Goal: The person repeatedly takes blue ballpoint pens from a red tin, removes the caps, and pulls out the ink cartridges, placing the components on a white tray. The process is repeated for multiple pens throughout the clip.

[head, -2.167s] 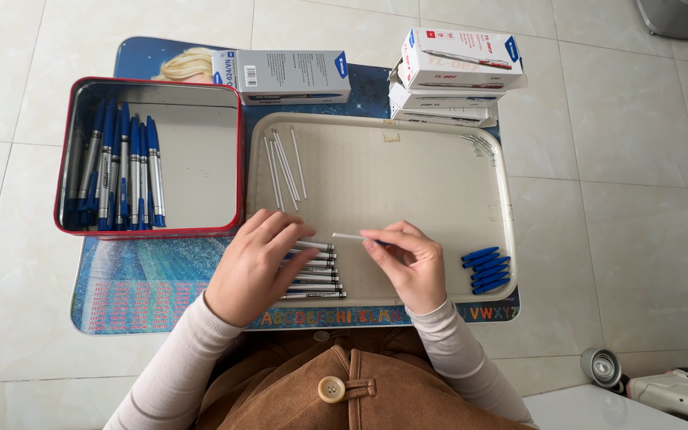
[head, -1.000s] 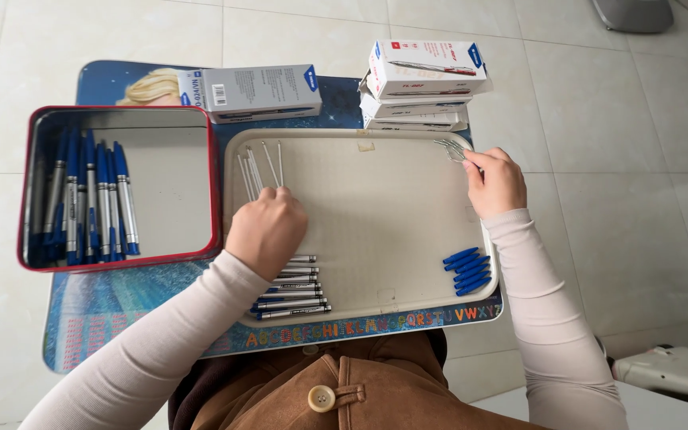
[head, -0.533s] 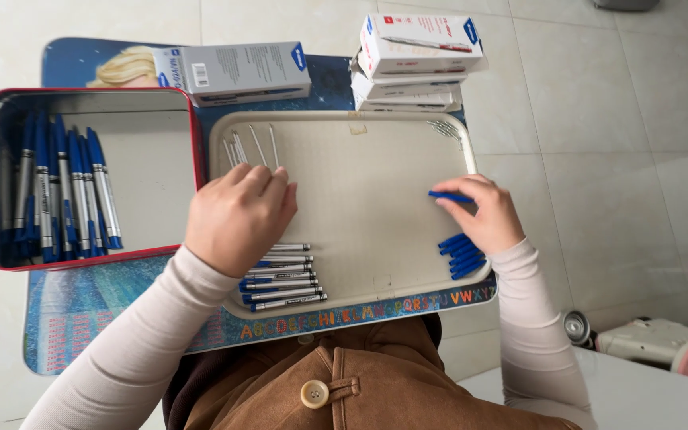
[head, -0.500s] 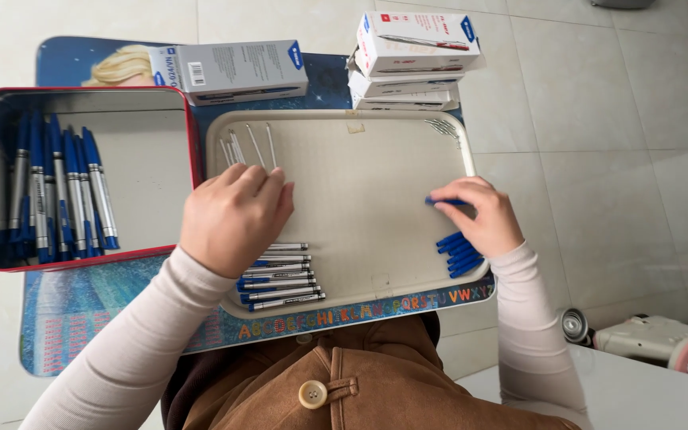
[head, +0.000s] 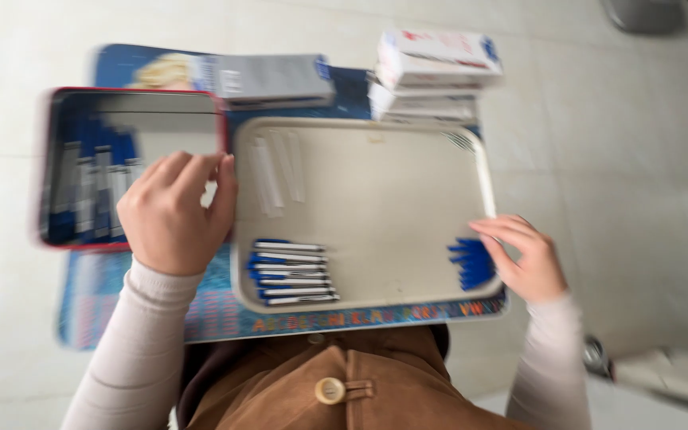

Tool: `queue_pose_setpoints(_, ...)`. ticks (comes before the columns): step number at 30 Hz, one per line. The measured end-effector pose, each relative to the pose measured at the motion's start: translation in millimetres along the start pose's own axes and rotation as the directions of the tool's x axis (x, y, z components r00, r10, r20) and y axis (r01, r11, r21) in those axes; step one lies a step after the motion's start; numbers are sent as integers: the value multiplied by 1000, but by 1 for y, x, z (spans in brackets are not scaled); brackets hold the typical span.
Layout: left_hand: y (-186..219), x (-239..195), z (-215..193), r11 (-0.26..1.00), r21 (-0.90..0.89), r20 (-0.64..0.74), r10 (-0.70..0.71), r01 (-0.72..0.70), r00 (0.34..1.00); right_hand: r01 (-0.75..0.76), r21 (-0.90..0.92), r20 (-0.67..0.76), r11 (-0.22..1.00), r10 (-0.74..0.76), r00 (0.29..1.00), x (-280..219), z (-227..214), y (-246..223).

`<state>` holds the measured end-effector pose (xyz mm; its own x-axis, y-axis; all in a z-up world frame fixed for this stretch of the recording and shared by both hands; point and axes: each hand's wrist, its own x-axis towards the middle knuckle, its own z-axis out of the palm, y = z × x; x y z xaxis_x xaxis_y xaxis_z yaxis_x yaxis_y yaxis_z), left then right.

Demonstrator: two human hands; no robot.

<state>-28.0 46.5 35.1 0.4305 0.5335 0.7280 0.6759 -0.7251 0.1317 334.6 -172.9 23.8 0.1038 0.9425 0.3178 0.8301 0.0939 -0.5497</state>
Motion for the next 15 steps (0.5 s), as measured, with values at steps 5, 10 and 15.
queue_pose_setpoints(5, -58, -25, 5, 883, 335, 245, -418, 328, 875, 9, -64, -62, 998, -13, 998, 3, 3, -33)
queue_pose_setpoints(10, -75, -21, 14, 808, 392, 506, -588, 439, 631, -3, -33, -165, 999, -3, 986, 11, 24, -67)
queue_pose_setpoints(15, -80, -27, 32, 738, 428, 485, -675, 522, 556, 105, 12, -144, 994, -102, 984, 23, 42, -88)
